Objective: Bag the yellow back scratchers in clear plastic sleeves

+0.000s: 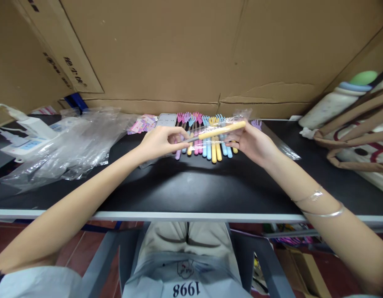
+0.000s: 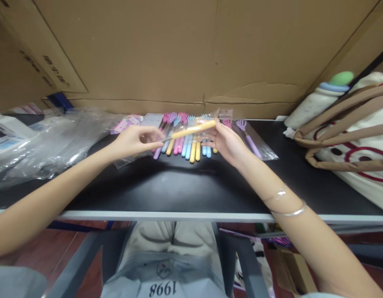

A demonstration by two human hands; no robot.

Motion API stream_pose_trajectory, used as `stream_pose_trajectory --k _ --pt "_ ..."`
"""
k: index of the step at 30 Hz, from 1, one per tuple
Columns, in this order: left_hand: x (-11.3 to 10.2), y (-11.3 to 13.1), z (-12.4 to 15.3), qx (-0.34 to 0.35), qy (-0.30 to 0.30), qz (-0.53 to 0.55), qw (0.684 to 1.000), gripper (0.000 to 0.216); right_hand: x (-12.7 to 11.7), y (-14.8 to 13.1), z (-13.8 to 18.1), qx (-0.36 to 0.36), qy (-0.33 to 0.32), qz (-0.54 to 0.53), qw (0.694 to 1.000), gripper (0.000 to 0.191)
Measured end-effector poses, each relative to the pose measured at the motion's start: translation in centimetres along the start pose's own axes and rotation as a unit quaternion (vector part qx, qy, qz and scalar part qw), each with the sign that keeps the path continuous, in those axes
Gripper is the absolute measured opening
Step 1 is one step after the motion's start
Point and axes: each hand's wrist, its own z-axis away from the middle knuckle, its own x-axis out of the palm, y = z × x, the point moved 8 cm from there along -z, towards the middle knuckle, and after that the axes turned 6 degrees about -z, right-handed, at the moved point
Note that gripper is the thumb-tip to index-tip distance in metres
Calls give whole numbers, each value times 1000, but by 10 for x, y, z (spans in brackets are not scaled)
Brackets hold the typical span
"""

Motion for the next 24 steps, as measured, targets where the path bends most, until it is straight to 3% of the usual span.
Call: stream_pose_trajectory --k 7,12,19,24 --pt "-27 10 5 12 143 -136 980 25 3 -3 2 0 -25 24 999 37" --pt "-41 13 11 13 218 -173 960 19 7 -3 5 -4 -64 -4 998 29" --pt "-39 8 2 23 224 -144 964 11 23 2 11 3 -106 3 994 26" --pt "-31 11 -8 68 220 -121 966 14 21 -12 13 -55 -41 37 997 35"
